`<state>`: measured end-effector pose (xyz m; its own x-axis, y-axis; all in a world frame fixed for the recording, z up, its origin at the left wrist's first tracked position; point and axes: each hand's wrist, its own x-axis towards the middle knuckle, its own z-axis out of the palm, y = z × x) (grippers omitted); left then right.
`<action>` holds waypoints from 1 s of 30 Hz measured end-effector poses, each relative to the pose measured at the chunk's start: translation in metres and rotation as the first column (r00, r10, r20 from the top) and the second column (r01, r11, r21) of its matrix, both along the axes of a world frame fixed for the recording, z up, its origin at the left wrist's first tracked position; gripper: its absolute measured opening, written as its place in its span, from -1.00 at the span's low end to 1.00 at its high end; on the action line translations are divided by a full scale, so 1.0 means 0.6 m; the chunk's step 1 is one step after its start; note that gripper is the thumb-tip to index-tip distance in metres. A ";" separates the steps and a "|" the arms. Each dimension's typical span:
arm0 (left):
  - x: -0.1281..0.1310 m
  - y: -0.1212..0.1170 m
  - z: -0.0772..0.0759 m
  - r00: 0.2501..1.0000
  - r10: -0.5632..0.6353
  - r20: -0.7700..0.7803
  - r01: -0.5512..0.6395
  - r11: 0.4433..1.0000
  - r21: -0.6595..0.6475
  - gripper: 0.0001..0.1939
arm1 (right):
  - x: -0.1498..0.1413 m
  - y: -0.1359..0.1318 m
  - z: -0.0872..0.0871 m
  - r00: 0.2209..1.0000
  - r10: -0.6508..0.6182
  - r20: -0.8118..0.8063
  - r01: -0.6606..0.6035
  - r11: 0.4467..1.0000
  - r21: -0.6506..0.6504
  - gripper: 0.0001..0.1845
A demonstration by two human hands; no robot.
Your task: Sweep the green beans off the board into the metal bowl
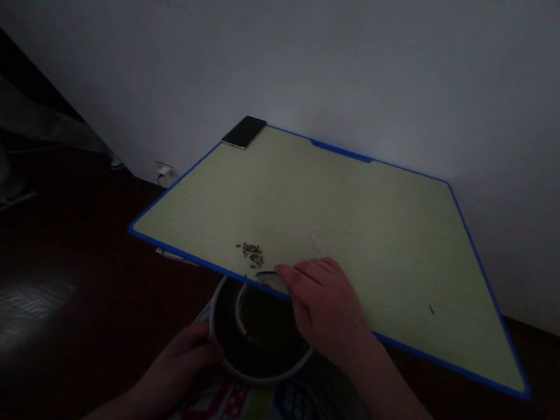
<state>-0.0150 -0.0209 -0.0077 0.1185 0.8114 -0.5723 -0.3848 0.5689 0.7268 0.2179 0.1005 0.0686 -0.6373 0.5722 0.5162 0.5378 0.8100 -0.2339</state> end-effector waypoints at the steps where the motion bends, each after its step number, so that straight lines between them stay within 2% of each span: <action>1: 0.000 -0.001 -0.001 1.000 0.007 0.004 -0.007 1.000 -0.004 -0.87 | -0.002 0.001 -0.001 1.000 -0.002 0.004 0.002 1.000 0.001 -0.71; 7: 0.005 -0.002 0.006 1.000 0.016 0.003 -0.016 1.000 0.013 -0.87 | -0.021 0.009 -0.006 1.000 0.010 0.004 -0.010 1.000 -0.012 -0.68; 10: 0.007 -0.002 0.011 0.999 0.029 -0.045 -0.029 1.000 -0.008 -0.89 | -0.024 0.012 -0.006 1.000 0.027 -0.016 -0.028 0.999 -0.031 -0.69; 16: 0.003 -0.005 0.000 0.997 0.018 -0.069 -0.019 1.000 -0.012 -0.87 | -0.014 0.009 0.000 0.999 0.038 -0.009 -0.039 0.995 -0.088 -0.69; 20: -0.002 -0.003 0.001 0.999 0.017 -0.046 -0.020 0.998 -0.052 -0.85 | -0.005 0.005 0.004 0.999 0.040 -0.001 -0.040 0.997 -0.072 -0.69; 30: 0.012 -0.004 0.018 0.999 0.021 0.036 -0.021 1.000 -0.018 -0.87 | -0.018 0.016 -0.005 0.999 0.041 -0.003 -0.041 0.998 -0.044 -0.66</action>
<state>-0.0077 -0.0233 0.0031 0.1224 0.8035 -0.5826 -0.4224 0.5734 0.7020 0.2072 0.1098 0.0656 -0.6594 0.5683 0.4921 0.5042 0.8199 -0.2713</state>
